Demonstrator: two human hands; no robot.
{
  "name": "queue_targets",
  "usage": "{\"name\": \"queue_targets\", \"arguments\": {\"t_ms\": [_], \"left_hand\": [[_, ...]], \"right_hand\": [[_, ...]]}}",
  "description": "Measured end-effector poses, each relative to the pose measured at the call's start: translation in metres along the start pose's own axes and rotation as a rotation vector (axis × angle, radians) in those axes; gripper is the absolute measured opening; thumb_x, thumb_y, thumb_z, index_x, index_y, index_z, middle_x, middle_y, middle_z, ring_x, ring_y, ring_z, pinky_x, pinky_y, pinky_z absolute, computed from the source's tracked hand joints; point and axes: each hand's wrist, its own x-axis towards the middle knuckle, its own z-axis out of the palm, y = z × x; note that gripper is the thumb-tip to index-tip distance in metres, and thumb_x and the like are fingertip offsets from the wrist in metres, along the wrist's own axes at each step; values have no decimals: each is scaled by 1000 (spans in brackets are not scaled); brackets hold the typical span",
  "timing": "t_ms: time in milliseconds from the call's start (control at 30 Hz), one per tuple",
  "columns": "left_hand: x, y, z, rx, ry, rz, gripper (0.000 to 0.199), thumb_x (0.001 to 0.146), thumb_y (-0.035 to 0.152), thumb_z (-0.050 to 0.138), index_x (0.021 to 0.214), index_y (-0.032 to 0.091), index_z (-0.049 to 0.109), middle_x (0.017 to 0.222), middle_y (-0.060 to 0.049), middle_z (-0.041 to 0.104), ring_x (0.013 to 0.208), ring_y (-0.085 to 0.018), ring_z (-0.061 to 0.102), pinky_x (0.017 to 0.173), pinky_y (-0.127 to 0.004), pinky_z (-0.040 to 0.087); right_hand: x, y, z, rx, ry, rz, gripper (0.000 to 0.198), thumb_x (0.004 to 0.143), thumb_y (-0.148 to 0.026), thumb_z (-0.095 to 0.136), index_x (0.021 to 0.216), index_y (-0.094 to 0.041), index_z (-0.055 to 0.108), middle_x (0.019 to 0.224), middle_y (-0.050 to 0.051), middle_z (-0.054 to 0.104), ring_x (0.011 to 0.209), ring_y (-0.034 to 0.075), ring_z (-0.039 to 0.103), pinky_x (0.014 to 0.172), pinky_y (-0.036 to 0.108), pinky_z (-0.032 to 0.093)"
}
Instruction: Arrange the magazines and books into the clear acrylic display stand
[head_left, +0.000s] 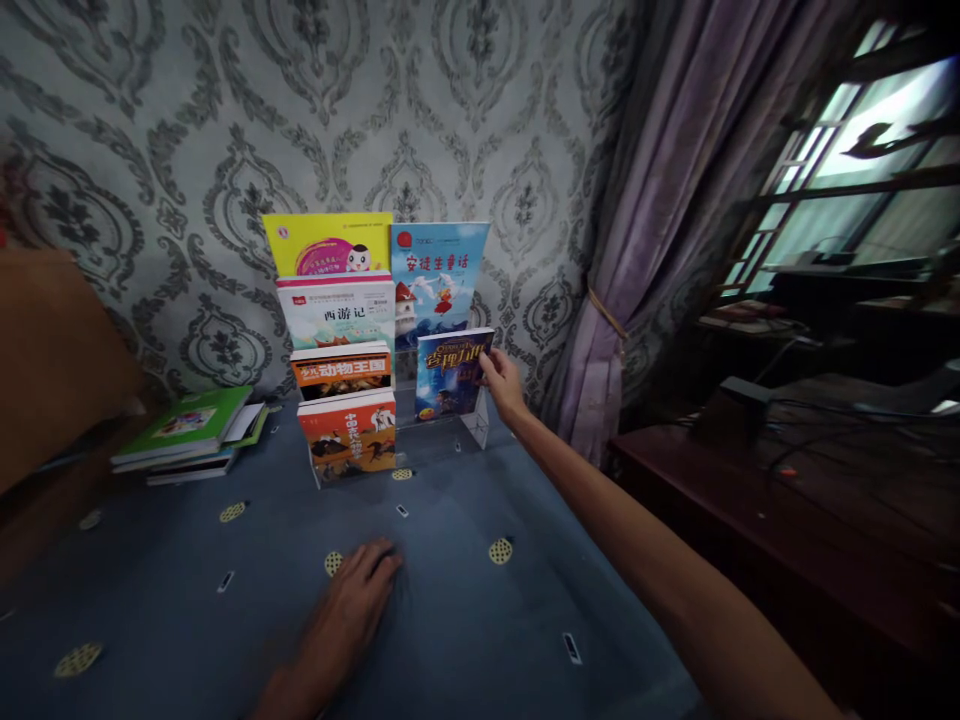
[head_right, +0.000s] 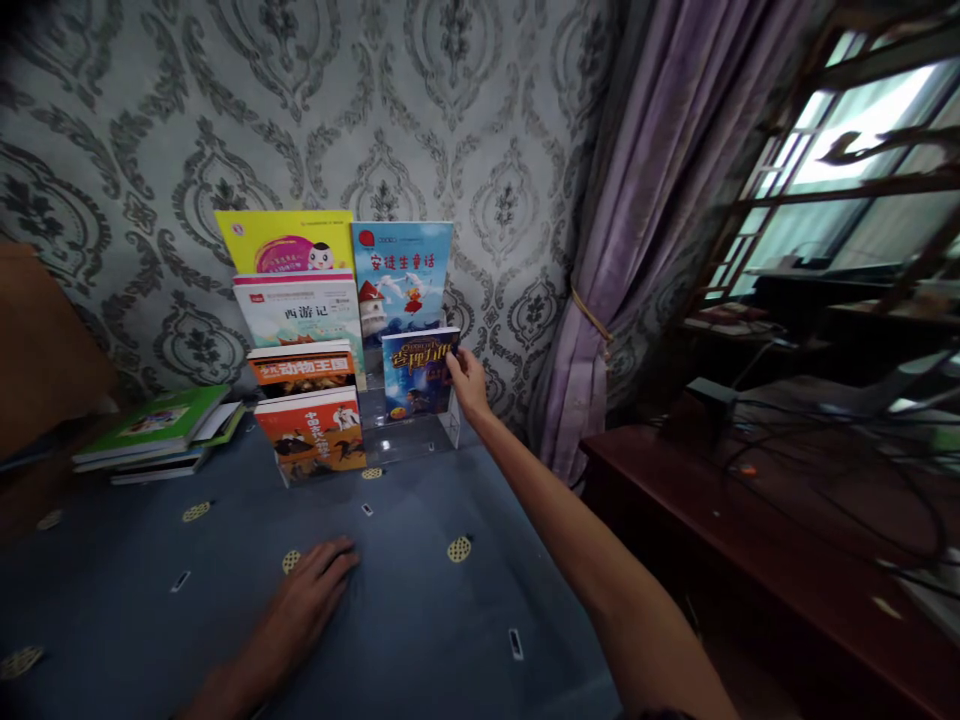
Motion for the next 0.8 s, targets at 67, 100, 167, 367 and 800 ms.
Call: {"name": "queue_targets", "arguments": {"t_ms": [67,100,167,367,800], "left_hand": [[0,0,1,-6,1,-5,34,99,13,41,122,26,63,129,-8,68,117,-25,67,98,-46,59],[-1,1,1,-5,-2,-6,34,99,13,40,122,26,62,129,-8,68,117,-25,67,97,-46,60],[0,2,0,0,-8,1,34,100,12,40,123,25,62,129,-8,68,117,-25,67,98,-47,59],[4,7,-12,-9,-45,-11,31,101,14,42,123,24,61,129,-9,67,117,-25,66,98,-46,59],[0,1,-10,-18,-51,14,32,101,16,40,126,24,60,133,-10,65,122,-25,63,103,-48,56]], "right_hand": [[-1,0,-1,9,1,-3,51,76,-65,67,103,-21,64,92,4,68,85,22,62,58,28,54],[-2,0,-1,14,0,-4,50,75,-64,67,101,-21,65,90,4,67,84,22,62,57,28,53],[-3,-1,-1,29,-10,-1,48,74,-64,69,95,-21,65,87,2,66,80,20,60,55,26,51],[1,-8,3,99,-32,18,50,67,-67,76,80,-22,59,77,-2,61,69,14,56,52,22,47],[-21,-47,-12,173,-23,-91,41,80,-62,73,88,-25,59,83,-2,61,72,13,56,58,23,45]]}}
